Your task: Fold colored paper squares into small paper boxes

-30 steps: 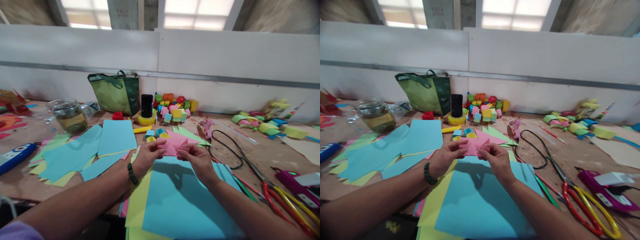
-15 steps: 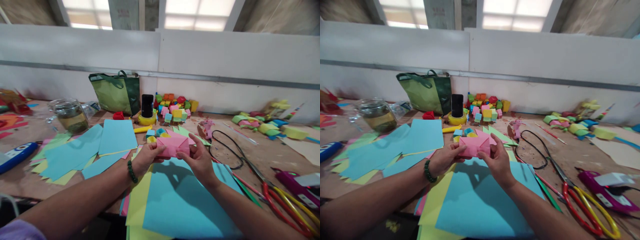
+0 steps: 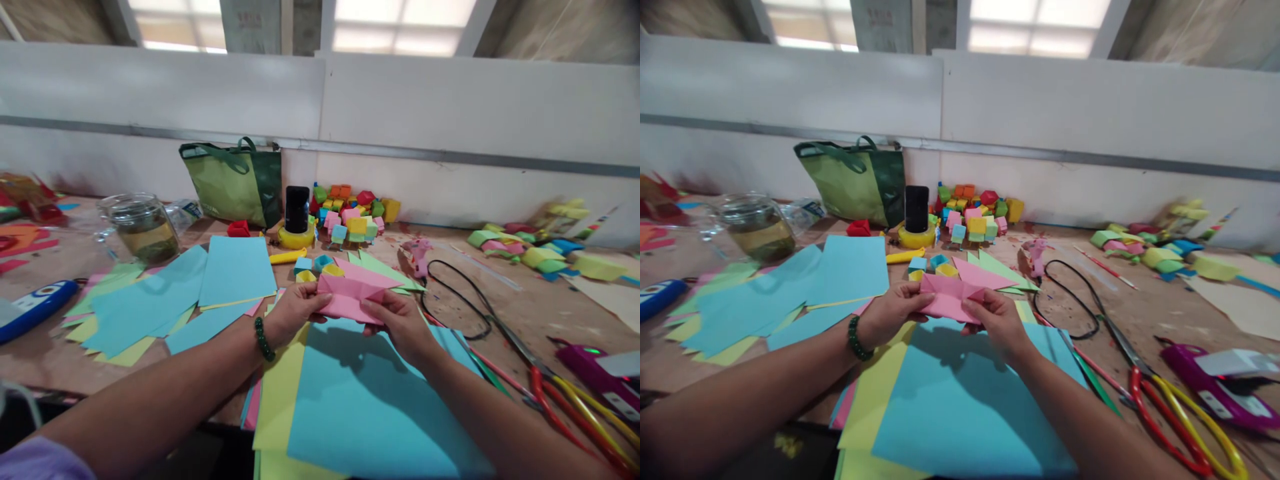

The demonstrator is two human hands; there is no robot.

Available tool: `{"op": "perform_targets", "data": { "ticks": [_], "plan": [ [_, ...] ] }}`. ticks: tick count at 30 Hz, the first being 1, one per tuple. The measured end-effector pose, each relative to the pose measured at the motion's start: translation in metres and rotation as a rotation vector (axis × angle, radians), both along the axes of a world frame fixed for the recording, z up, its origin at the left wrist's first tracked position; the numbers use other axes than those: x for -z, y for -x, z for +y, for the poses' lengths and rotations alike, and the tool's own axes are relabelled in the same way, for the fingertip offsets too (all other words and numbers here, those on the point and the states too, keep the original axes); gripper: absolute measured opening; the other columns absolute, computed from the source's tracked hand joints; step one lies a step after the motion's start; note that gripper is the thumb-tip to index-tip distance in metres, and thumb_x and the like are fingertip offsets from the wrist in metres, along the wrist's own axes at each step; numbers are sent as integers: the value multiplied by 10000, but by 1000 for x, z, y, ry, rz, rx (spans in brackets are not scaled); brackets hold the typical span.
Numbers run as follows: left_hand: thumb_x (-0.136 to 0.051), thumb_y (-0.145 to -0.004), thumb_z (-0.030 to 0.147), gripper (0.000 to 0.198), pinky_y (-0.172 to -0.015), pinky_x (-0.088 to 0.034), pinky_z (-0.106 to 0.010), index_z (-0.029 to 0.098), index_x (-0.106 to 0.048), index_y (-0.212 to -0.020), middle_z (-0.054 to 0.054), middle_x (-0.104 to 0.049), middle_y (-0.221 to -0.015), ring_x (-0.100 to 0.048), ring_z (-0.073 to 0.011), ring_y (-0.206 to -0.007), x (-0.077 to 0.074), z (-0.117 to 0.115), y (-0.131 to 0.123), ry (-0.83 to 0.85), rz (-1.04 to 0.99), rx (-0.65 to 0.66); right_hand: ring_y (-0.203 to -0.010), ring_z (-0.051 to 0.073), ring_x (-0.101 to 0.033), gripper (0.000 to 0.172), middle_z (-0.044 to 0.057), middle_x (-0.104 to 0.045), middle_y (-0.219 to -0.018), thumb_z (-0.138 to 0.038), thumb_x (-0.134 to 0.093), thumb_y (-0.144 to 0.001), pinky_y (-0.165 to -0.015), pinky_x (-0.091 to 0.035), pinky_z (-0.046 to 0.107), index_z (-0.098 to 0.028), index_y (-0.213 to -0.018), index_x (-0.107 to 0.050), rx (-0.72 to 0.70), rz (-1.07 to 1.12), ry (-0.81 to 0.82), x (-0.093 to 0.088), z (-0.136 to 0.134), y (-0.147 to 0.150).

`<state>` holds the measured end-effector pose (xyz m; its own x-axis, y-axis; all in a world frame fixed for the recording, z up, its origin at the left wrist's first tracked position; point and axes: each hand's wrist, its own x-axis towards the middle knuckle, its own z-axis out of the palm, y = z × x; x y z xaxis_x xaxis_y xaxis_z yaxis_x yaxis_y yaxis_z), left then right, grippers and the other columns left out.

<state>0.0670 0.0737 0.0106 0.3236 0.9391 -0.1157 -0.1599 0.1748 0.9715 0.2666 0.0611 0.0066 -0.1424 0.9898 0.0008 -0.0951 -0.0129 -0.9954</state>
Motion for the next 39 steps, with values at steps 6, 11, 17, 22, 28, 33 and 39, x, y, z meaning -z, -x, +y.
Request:
{"op": "perform_targets", "data": {
  "ticks": [6,11,17,22,28,33,39],
  "plan": [
    [-720,-727,278,266,-474,-463,-159,125,-680,-941,-15,-654,-706,-670,-117,-532,-3,1,3,45,-67,66,-428,91,-564,261,-1,-671,-635,-287,-813,-594,-404,-528,223,-193,-834,-771,5,104,81,-4,1,-4],
    [-630,-768,138,154,-440,-449,-145,114,-660,-917,-17,-660,-666,-629,-86,-453,-5,5,5,132,-113,25,-473,116,-632,130,15,-699,-689,-218,-733,-619,-480,-533,231,-192,-740,-773,-75,89,75,-7,-1,-4],
    [-615,-860,239,123,-553,-513,-164,134,-594,-799,-12,-667,-660,-670,-96,-575,-2,9,6,278,-345,-102,-545,124,-662,146,7,-697,-683,-160,-650,-617,-569,-538,235,-189,-719,-750,-21,70,17,1,-3,2],
    [-689,-795,199,106,-590,-514,-167,116,-625,-778,-40,-701,-742,-695,-119,-695,-6,1,1,288,-363,-17,-560,139,-680,200,11,-721,-727,-174,-638,-599,-554,-540,235,-198,-763,-751,86,91,36,12,0,4],
    [-659,-772,176,82,-585,-485,-166,104,-647,-733,-44,-695,-688,-664,-93,-608,-6,0,-3,249,-213,-35,-612,165,-683,214,10,-721,-645,-163,-599,-705,-657,-558,302,-220,-828,-765,-48,-151,-175,8,-10,6],
    [-651,-778,470,365,-593,-475,-192,106,-660,-751,-58,-689,-695,-644,-107,-617,-6,0,-2,225,-225,-50,-688,176,-675,243,43,-742,-825,-175,-589,-792,-659,-540,311,-235,-954,-760,-154,-330,-421,8,-15,6],
    [-786,-657,398,338,-602,-458,-204,94,-702,-778,-40,-662,-665,-584,-94,-592,-4,-3,-1,39,-49,-77,-696,175,-650,225,42,-707,-783,-172,-561,-839,-641,-513,295,-228,-974,-732,-201,-509,-581,11,-16,3]
  ]
}}
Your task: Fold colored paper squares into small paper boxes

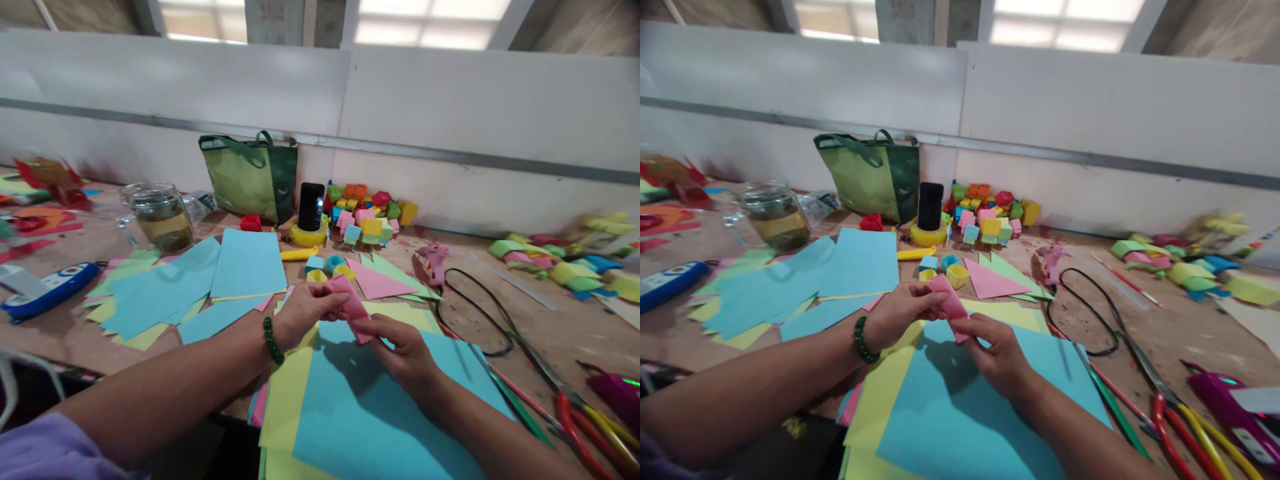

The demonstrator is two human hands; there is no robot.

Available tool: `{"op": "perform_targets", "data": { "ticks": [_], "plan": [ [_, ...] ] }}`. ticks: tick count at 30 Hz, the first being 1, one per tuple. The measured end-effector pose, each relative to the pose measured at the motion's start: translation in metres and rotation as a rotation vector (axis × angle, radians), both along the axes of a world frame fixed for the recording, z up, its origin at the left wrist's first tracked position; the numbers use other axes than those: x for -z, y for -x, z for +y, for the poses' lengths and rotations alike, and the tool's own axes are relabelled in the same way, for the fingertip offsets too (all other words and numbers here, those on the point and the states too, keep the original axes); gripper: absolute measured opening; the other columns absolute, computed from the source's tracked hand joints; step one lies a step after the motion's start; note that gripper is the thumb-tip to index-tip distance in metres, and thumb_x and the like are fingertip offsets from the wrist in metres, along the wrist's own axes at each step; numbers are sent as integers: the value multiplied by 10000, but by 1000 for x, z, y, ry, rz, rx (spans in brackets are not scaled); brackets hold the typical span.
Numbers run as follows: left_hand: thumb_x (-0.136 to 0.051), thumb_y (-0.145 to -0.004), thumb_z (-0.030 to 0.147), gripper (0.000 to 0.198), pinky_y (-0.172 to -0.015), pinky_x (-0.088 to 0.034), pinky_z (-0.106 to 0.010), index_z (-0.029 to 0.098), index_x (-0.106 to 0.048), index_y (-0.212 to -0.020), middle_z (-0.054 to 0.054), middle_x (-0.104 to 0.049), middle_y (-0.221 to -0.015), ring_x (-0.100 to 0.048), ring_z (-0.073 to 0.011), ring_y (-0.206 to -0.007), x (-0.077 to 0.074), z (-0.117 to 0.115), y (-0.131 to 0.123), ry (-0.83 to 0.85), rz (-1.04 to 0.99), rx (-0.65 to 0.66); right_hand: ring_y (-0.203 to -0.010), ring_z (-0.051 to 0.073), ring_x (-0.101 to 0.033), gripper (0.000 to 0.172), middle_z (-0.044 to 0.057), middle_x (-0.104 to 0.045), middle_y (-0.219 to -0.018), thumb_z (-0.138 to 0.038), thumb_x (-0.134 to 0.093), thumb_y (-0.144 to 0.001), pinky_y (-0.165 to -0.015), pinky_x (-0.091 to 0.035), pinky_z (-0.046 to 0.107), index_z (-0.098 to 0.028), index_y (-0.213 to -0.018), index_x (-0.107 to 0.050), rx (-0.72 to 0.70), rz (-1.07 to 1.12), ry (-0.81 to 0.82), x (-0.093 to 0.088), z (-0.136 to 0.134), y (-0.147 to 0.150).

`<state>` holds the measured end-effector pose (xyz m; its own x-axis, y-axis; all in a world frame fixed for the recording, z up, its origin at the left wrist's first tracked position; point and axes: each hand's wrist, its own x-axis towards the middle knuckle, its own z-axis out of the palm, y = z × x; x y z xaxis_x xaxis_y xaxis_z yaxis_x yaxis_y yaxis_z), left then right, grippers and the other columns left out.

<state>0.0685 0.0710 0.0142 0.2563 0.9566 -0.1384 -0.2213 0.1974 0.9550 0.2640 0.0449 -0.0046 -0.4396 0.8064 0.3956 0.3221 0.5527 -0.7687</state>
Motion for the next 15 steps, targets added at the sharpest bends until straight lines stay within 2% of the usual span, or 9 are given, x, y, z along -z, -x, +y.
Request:
{"op": "perform_targets", "data": {
  "ticks": [2,4,6,7,10,12,15],
  "plan": [
    [-772,-672,364,294,-571,-440,-208,88,-709,-750,-35,-639,-622,-552,-90,-559,1,0,1,-57,46,-15,-757,190,-650,238,56,-708,-851,-183,-569,-832,-682,-516,305,-231,-1018,-711,-48,-89,-29,-6,-3,-2],
    [-740,-700,353,267,-555,-435,-216,89,-710,-732,-35,-628,-608,-542,-98,-550,0,-1,1,-117,94,-22,-907,229,-640,261,83,-697,-1000,-211,-590,-816,-794,-511,344,-232,-1060,-682,-77,-130,-49,-14,-5,-6],
    [-700,-735,338,239,-574,-455,-231,102,-714,-767,-42,-649,-665,-562,-115,-583,-1,-3,1,-183,136,-7,-1026,256,-603,214,98,-665,-1109,-264,-608,-811,-870,-490,371,-228,-1015,-664,-4,-59,-54,-20,-6,-8],
    [-678,-753,326,221,-584,-461,-235,111,-715,-783,-42,-656,-693,-568,-121,-602,-2,-5,1,-229,163,12,-1024,251,-600,184,99,-659,-1114,-296,-609,-818,-856,-495,363,-224,-981,-655,69,3,-32,-22,-5,-8],
    [-628,-787,272,168,-572,-422,-222,134,-700,-723,-14,-618,-645,-529,-115,-603,-1,-13,-2,-443,306,76,-743,169,-614,219,60,-679,-939,-379,-615,-826,-634,-514,279,-223,-977,-647,227,176,128,-26,-3,-5],
    [-618,-792,242,192,-540,-373,-215,135,-670,-642,4,-561,-574,-474,-99,-565,0,-18,-4,-550,404,97,-555,121,-545,242,18,-655,-753,-408,-651,-795,-504,-465,243,-211,-932,-678,209,215,250,-28,-3,-1],
    [-612,-797,236,187,-520,-357,-210,136,-662,-647,3,-559,-577,-463,-92,-548,2,-21,-5,-549,439,121,-458,99,-483,232,-22,-555,-531,-413,-694,-755,-446,-412,230,-187,-706,-694,160,205,348,-30,-2,2]
  ]
}}
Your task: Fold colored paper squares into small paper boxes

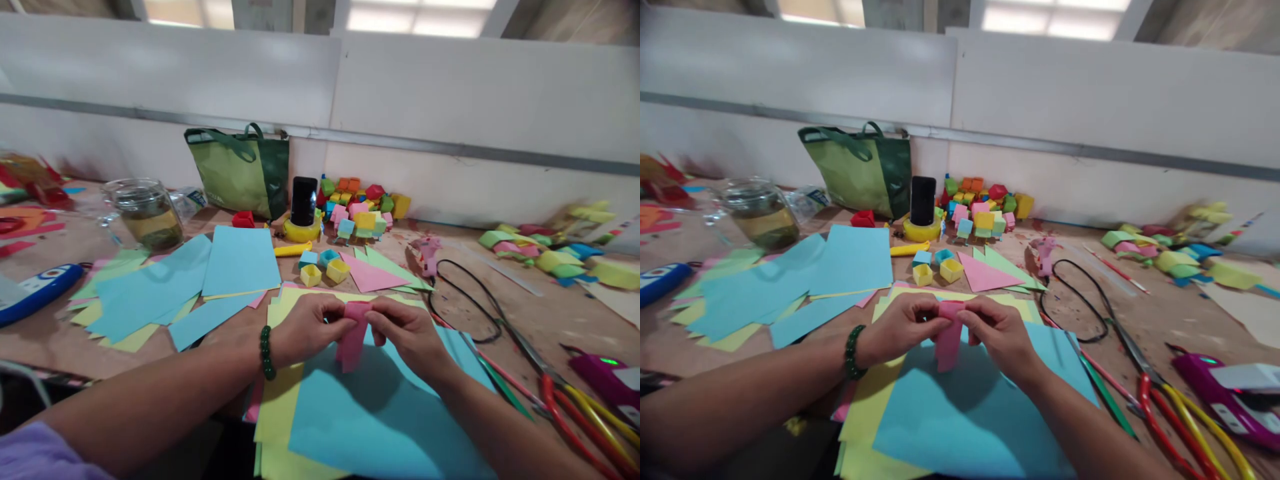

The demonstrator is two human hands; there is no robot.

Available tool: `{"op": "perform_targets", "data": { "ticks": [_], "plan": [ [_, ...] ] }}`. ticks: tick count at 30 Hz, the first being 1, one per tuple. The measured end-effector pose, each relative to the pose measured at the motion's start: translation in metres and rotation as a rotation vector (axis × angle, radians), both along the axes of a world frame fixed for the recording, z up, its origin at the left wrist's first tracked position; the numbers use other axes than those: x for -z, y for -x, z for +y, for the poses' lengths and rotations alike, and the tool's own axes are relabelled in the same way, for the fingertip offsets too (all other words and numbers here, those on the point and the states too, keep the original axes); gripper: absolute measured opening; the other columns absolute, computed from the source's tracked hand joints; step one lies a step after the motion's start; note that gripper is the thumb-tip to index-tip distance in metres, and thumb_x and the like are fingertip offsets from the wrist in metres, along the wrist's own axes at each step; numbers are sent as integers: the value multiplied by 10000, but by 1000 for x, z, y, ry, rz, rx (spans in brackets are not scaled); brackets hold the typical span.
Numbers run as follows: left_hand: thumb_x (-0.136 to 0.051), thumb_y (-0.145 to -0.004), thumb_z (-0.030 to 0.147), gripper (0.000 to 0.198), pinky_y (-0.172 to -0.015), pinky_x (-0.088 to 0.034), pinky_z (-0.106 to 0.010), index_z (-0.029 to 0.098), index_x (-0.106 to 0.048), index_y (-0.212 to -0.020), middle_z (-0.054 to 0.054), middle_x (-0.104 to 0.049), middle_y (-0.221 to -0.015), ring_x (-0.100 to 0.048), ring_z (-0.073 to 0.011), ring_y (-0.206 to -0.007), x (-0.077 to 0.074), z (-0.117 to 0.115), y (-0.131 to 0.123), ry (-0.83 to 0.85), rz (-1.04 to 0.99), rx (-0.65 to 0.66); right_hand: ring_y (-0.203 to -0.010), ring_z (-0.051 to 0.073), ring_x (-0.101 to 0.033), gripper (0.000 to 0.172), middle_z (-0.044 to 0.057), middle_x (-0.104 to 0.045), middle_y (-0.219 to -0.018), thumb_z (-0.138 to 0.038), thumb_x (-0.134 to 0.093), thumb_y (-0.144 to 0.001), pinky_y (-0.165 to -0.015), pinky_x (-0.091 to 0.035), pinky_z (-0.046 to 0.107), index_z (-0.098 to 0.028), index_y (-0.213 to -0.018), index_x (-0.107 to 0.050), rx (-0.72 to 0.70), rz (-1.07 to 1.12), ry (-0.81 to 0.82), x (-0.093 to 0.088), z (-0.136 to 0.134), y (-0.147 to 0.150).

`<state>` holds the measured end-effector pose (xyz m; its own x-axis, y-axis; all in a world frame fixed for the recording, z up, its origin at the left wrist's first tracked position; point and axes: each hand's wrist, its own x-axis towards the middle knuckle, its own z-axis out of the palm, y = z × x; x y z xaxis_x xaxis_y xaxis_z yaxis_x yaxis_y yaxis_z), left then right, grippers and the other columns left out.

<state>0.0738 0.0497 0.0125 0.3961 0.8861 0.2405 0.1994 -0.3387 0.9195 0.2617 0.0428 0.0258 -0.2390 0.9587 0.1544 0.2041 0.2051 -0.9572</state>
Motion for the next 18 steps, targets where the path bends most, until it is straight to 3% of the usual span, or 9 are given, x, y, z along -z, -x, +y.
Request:
{"op": "perform_targets", "data": {
  "ticks": [3,7,13,18],
  "plan": [
    [-576,-826,250,177,-565,-431,-217,135,-695,-761,-34,-628,-681,-556,-120,-613,0,-2,0,81,-53,65,-464,102,-497,242,-19,-555,-497,-403,-718,-734,-450,-422,229,-181,-640,-695,-10,31,31,-2,1,-1],
    [-536,-857,251,225,-613,-491,-236,127,-724,-867,-71,-657,-763,-617,-149,-674,-5,-6,2,152,-99,152,-471,100,-527,216,1,-627,-565,-394,-751,-696,-447,-468,223,-179,-692,-730,-10,93,78,-4,0,-2],
    [-515,-877,225,238,-617,-494,-216,121,-728,-861,-63,-632,-764,-614,-130,-672,-8,-8,4,72,-71,195,-443,100,-556,225,0,-628,-542,-374,-759,-690,-435,-517,220,-162,-634,-704,-8,136,88,-4,-2,-1],
    [-540,-864,204,212,-555,-431,-181,109,-708,-779,-37,-634,-675,-559,-89,-600,-5,-6,2,-28,-36,144,-435,98,-582,148,0,-664,-563,-299,-768,-704,-426,-528,201,-163,-696,-709,-32,184,45,-3,-4,-1]
  ]
}}
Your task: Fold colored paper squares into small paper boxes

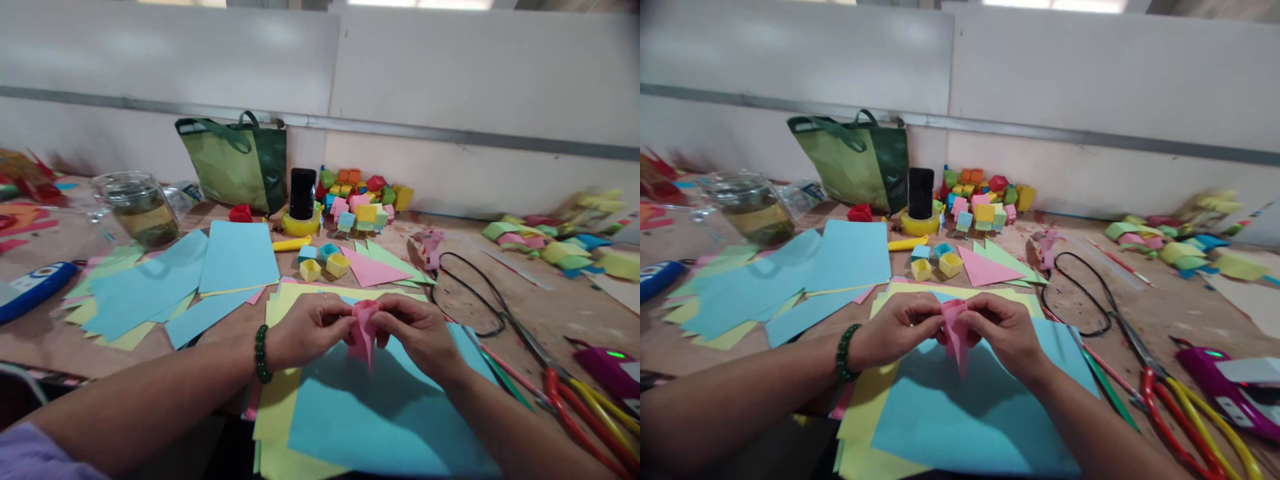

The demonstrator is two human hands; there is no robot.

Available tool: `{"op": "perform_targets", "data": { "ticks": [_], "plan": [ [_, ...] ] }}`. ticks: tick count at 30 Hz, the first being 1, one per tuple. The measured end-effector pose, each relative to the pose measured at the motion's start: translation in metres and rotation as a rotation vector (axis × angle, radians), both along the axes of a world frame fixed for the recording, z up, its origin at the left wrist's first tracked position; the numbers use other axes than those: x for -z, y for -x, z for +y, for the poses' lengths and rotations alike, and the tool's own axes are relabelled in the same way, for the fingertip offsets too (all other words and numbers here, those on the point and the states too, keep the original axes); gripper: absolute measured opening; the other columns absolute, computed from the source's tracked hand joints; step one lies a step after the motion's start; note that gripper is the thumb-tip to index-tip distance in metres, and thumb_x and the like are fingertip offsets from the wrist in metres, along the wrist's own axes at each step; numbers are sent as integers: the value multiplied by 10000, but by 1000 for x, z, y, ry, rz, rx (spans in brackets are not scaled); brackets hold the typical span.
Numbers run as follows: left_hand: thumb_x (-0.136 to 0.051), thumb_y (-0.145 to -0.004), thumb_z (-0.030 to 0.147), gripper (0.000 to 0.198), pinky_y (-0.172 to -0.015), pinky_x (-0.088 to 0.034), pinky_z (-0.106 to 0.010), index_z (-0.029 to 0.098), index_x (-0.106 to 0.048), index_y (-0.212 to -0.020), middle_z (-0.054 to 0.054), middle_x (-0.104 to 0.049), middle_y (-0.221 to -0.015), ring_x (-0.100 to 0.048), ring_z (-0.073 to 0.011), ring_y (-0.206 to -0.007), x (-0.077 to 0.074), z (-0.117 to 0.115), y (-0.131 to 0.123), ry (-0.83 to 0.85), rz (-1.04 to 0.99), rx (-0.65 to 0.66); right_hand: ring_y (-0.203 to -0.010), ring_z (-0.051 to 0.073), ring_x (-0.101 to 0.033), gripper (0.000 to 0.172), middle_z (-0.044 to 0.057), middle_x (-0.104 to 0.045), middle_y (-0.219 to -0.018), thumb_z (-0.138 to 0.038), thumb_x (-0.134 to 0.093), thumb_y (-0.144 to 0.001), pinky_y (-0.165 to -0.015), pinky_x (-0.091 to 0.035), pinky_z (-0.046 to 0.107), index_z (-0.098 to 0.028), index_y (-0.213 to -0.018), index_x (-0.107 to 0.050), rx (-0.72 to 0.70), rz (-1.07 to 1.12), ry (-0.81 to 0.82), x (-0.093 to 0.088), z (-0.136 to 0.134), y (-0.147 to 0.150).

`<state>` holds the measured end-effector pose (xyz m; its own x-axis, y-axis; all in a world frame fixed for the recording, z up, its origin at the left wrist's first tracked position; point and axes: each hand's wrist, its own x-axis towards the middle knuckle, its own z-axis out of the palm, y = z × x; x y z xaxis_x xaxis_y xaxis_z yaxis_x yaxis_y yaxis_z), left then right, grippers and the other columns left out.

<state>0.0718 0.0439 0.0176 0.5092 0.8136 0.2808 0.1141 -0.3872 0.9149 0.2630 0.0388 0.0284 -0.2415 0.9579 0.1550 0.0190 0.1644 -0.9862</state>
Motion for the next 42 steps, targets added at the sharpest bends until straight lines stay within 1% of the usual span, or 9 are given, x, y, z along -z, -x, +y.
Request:
{"op": "perform_targets", "data": {
  "ticks": [4,9,13,17,26,31,35,39,42],
  "plan": [
    [-608,-809,224,150,-499,-383,-164,102,-673,-753,-15,-606,-641,-506,-70,-551,1,-4,-2,-40,-32,-84,-489,111,-619,112,20,-691,-642,-279,-756,-733,-453,-544,205,-171,-752,-733,-92,1,-83,-1,-3,-1],
    [-637,-780,244,160,-459,-346,-150,107,-626,-698,7,-565,-583,-454,-55,-500,1,-8,-1,-170,11,-168,-557,121,-630,87,28,-680,-692,-248,-729,-771,-510,-550,224,-189,-825,-763,-173,-93,-220,-1,-3,-3],
    [-646,-784,259,180,-440,-327,-135,122,-600,-677,25,-549,-562,-439,-46,-484,3,-9,0,-194,28,-184,-600,133,-639,159,36,-680,-727,-245,-700,-804,-550,-555,243,-209,-945,-763,-202,-161,-251,2,-2,-5],
    [-621,-789,207,152,-454,-329,-141,123,-609,-663,17,-572,-562,-459,-50,-492,5,-9,1,-228,56,-211,-563,118,-617,131,28,-666,-709,-247,-709,-793,-507,-539,227,-204,-902,-768,-174,-148,-250,3,-1,-5],
    [-617,-803,244,206,-450,-340,-151,124,-578,-641,1,-592,-563,-489,-58,-489,7,-11,-2,-178,18,-218,-513,99,-581,77,12,-633,-688,-238,-699,-794,-445,-500,208,-194,-828,-752,-117,-120,-178,9,-2,0],
    [-622,-816,285,240,-453,-350,-155,121,-568,-649,-9,-602,-563,-514,-69,-496,11,-10,-4,-126,-13,-186,-478,92,-538,145,2,-603,-630,-308,-719,-775,-419,-458,204,-166,-748,-712,-59,-144,-162,11,-4,2],
    [-604,-833,279,229,-467,-376,-158,111,-613,-678,-24,-628,-586,-530,-75,-510,5,-13,-4,-105,-46,-166,-480,86,-519,178,-7,-590,-623,-340,-706,-783,-424,-436,198,-169,-738,-680,-28,-150,-174,10,-6,3],
    [-528,-869,210,238,-503,-398,-153,107,-665,-704,-27,-637,-612,-526,-68,-535,-4,-15,-2,-173,-39,-132,-471,77,-493,187,-12,-585,-617,-341,-693,-793,-415,-405,185,-171,-722,-656,7,-156,-205,11,-4,2],
    [-526,-864,197,222,-513,-413,-158,103,-689,-746,-39,-662,-641,-544,-75,-548,-3,-14,-2,-206,-52,-123,-480,84,-498,198,-9,-583,-612,-342,-688,-797,-424,-407,192,-168,-718,-637,10,-171,-201,12,-4,2]
  ]
}}
